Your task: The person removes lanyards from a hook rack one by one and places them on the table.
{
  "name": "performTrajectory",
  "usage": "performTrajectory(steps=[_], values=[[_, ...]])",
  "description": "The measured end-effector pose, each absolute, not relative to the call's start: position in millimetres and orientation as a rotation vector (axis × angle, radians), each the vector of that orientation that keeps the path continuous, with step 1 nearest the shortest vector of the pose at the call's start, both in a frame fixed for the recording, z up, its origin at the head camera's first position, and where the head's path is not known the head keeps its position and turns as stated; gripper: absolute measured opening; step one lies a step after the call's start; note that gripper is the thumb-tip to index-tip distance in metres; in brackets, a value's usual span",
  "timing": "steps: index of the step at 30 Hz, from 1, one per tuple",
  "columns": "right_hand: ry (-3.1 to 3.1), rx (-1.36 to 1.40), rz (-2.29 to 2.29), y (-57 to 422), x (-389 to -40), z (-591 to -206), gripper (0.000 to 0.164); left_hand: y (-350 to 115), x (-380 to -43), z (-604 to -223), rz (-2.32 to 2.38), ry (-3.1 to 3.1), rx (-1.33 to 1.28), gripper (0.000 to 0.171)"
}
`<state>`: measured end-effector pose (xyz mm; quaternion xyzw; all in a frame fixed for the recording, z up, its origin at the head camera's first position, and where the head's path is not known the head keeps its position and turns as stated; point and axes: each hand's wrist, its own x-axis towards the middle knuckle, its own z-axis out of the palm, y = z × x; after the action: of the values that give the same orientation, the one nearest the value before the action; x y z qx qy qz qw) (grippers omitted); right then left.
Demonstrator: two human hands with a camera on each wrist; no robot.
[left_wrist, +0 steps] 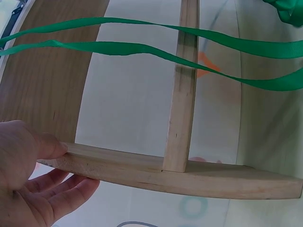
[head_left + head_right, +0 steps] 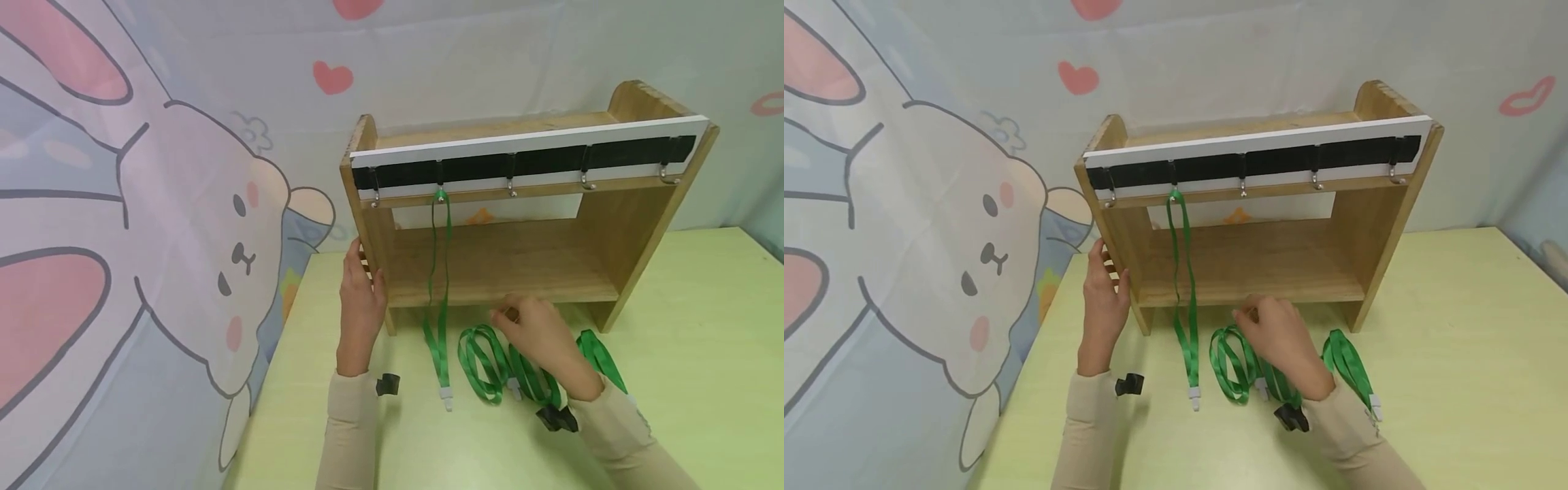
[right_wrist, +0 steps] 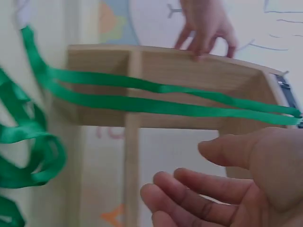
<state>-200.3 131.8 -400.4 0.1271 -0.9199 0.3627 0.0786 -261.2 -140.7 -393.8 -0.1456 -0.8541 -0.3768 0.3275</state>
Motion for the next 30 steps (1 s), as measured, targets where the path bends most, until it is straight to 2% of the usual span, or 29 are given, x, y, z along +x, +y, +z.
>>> performTrajectory(steps=[15,30], values=[[-2.214,0.452,1.316,103.3,-212.5,-367.2,0.013,-141.5,-261.0,-395.1,-0.971,-2.246,-0.377,0.060],[-1.996,0.379,1.459,68.6,-228.7,-339.8,0.031,-143.3,-261.4,-394.9,-0.983,-2.254,-0.375,0.059]])
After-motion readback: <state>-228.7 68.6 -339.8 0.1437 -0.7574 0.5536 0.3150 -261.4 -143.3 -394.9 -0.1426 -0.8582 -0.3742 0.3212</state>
